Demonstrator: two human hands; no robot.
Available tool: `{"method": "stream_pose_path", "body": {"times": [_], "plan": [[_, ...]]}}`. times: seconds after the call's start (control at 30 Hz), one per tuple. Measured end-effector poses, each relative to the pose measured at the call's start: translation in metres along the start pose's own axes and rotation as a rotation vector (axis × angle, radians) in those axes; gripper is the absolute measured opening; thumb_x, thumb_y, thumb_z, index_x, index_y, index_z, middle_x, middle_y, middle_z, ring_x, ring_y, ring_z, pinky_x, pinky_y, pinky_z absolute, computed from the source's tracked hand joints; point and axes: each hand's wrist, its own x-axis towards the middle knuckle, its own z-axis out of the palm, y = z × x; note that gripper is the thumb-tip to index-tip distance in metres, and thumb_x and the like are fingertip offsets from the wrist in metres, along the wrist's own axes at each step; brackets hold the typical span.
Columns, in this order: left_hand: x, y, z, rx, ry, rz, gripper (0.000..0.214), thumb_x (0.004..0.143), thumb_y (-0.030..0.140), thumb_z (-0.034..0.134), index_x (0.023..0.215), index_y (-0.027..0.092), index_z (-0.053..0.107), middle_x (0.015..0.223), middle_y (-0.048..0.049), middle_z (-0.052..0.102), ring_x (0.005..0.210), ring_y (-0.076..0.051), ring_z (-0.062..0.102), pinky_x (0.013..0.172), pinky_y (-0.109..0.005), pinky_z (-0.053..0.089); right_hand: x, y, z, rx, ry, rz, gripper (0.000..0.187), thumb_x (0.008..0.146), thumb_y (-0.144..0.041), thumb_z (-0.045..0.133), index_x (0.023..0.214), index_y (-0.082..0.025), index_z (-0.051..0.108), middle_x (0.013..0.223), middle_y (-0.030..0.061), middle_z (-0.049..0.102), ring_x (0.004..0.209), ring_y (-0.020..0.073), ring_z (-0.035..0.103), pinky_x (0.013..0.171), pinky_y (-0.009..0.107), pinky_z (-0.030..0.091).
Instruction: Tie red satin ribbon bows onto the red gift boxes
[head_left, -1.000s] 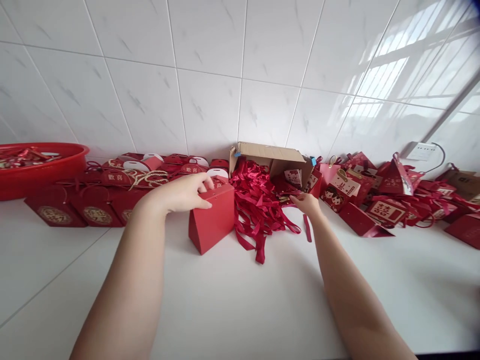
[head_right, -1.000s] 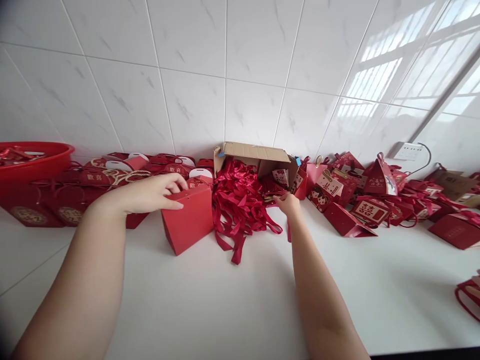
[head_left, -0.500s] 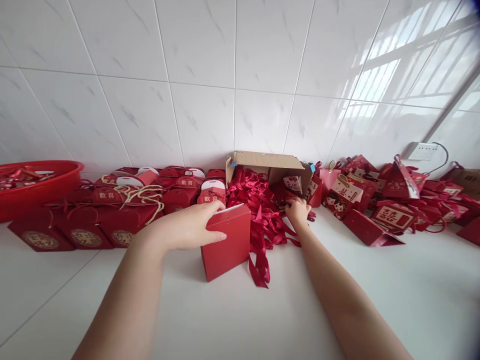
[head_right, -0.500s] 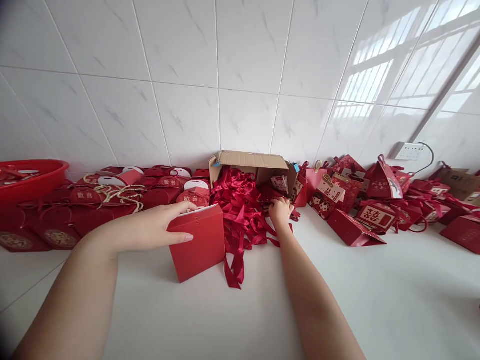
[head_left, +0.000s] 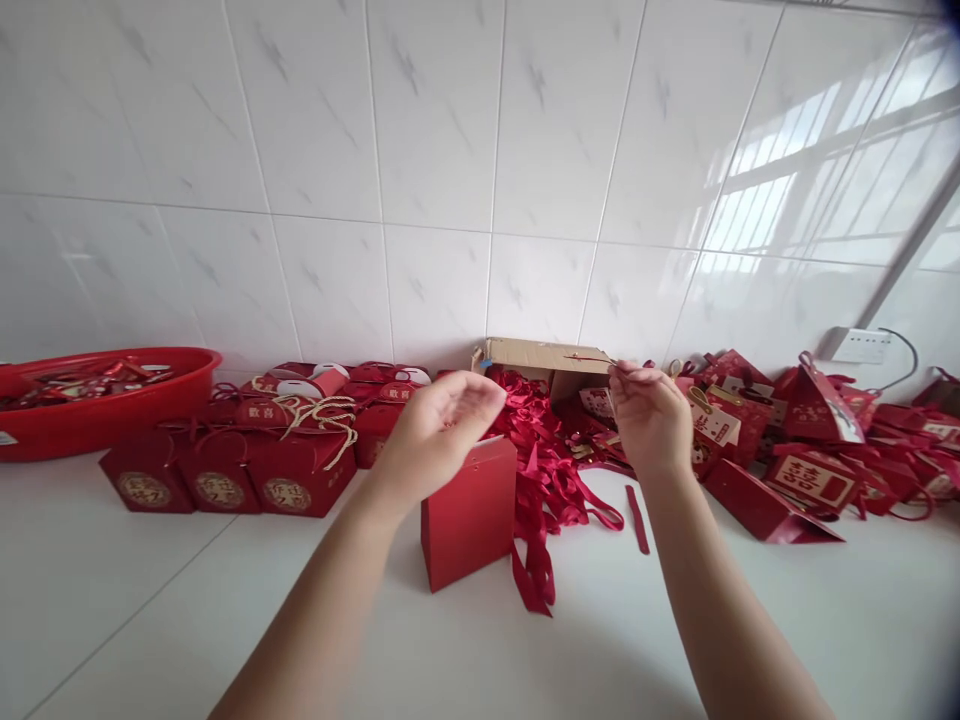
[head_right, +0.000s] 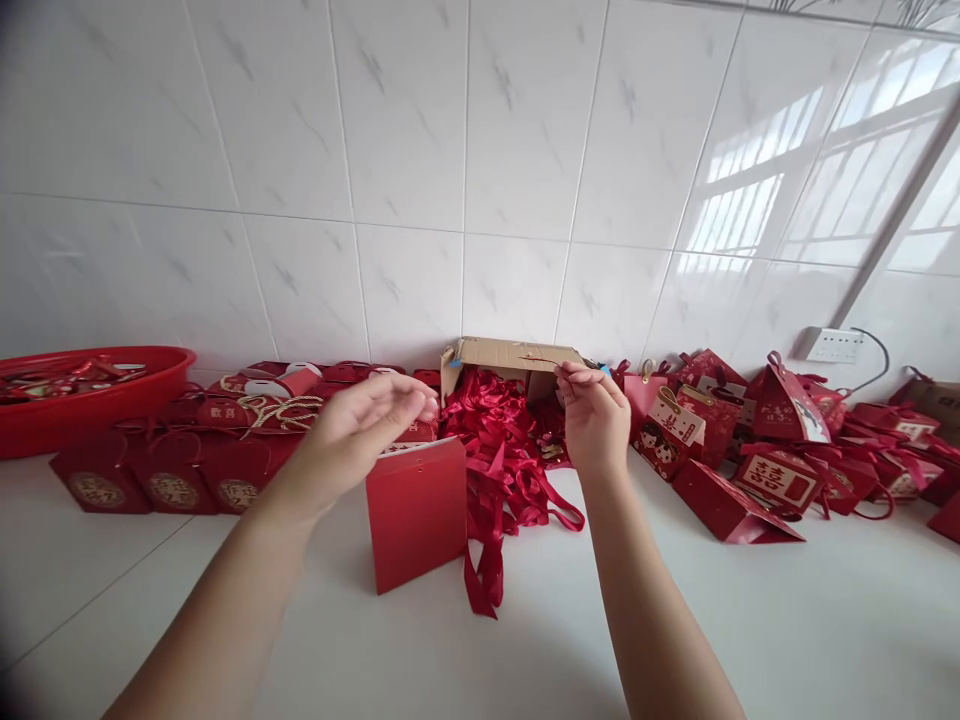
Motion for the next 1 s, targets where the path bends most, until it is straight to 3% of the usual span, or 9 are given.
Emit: {"method": "stream_pose_path", "body": {"times": [0.1, 0.2, 0.33, 0.43, 0.57, 0.67, 0.73, 0.87, 1.0], "plan": [[-0.006, 0.009, 0.009, -0.177, -0.136, -0.087, 0.035, 0.086, 0.052, 0.052, 0.100, 0.021, 0.061, 0.095, -0.0059, 0.066, 0.094, -0.019, 0.063, 0.089, -0.034, 0.048, -0.030, -0.042, 0.005, 0.375, -0.305, -0.139, 0.018, 0.072, -0.011, 0.053, 0.066, -0.022, 0.066, 0.087, 0.0019, 0.066, 0.093, 0.0171, 0.065, 0.090, 0.036, 0.052], [-0.011, 0.015, 0.015, -0.322, -0.187, -0.120, 0.037, 0.087, 0.052, 0.049, 0.097, 0.018, 0.059, 0.088, -0.0050, 0.064, 0.090, -0.019, 0.062, 0.088, -0.036, 0.048, -0.059, -0.066, 0.008, 0.292, -0.572, -0.259, 0.029, 0.075, -0.003, 0.049, 0.072, -0.023, 0.071, 0.093, 0.0034, 0.064, 0.096, 0.0190, 0.064, 0.081, 0.032, 0.055], [-0.011, 0.014, 0.018, -0.348, -0.021, -0.069, 0.026, 0.086, 0.044, 0.056, 0.086, 0.018, 0.054, 0.078, -0.0007, 0.060, 0.078, -0.015, 0.059, 0.079, -0.031, 0.047, -0.083, -0.082, 0.014, 0.066, -0.785, -0.415, 0.031, 0.074, 0.002, 0.046, 0.077, -0.019, 0.069, 0.095, 0.0051, 0.064, 0.069, 0.0116, 0.063, 0.053, 0.022, 0.052], [-0.011, 0.010, 0.017, -0.380, 0.068, -0.051, 0.019, 0.084, 0.034, 0.062, 0.089, 0.020, 0.051, 0.079, 0.0011, 0.060, 0.075, -0.012, 0.058, 0.074, -0.027, 0.047, -0.090, -0.086, 0.018, -0.016, -0.842, -0.482, 0.032, 0.071, 0.003, 0.044, 0.078, -0.017, 0.068, 0.098, 0.0066, 0.064, 0.062, 0.0094, 0.060, 0.049, 0.022, 0.049], [-0.010, 0.010, 0.017, -0.405, 0.162, -0.013, 0.025, 0.081, 0.029, 0.066, 0.096, 0.022, 0.047, 0.080, 0.0033, 0.062, 0.074, -0.010, 0.058, 0.070, -0.023, 0.047, -0.090, -0.084, 0.018, -0.104, -0.788, -0.516, 0.033, 0.071, 0.003, 0.044, 0.079, -0.017, 0.068, 0.103, 0.0074, 0.066, 0.079, 0.0144, 0.065, 0.058, 0.024, 0.051], [-0.012, 0.012, 0.021, -0.277, 0.208, 0.065, 0.033, 0.080, 0.029, 0.068, 0.101, 0.023, 0.044, 0.078, 0.0034, 0.064, 0.073, -0.011, 0.060, 0.068, -0.023, 0.048, -0.086, -0.080, 0.017, -0.074, -0.531, -0.422, 0.024, 0.079, -0.003, 0.050, 0.085, -0.019, 0.067, 0.095, 0.0055, 0.066, 0.092, 0.0178, 0.064, 0.074, 0.029, 0.054], [-0.013, 0.013, 0.024, -0.155, 0.207, 0.142, 0.036, 0.080, 0.029, 0.068, 0.104, 0.023, 0.042, 0.076, 0.0030, 0.066, 0.072, -0.012, 0.063, 0.069, -0.025, 0.049, -0.082, -0.077, 0.016, -0.036, -0.423, -0.280, 0.019, 0.082, -0.011, 0.058, 0.096, -0.022, 0.065, 0.092, 0.0036, 0.066, 0.088, 0.0168, 0.065, 0.075, 0.029, 0.055], [-0.017, 0.011, 0.030, 0.086, 0.145, 0.295, 0.038, 0.081, 0.027, 0.067, 0.109, 0.023, 0.042, 0.076, 0.0019, 0.068, 0.077, -0.015, 0.067, 0.073, -0.028, 0.050, -0.079, -0.076, 0.016, 0.029, -0.452, -0.099, 0.038, 0.075, -0.023, 0.073, 0.110, -0.026, 0.060, 0.093, 0.0019, 0.063, 0.078, 0.0146, 0.064, 0.068, 0.028, 0.057], [-0.019, 0.009, 0.035, 0.260, 0.124, 0.434, 0.030, 0.082, 0.026, 0.066, 0.106, 0.023, 0.047, 0.081, 0.0007, 0.069, 0.081, -0.015, 0.069, 0.078, -0.027, 0.051, -0.079, -0.077, 0.014, 0.043, -0.430, -0.124, 0.027, 0.073, -0.022, 0.075, 0.098, -0.025, 0.063, 0.090, 0.0009, 0.065, 0.079, 0.0141, 0.064, 0.068, 0.025, 0.056]]}}
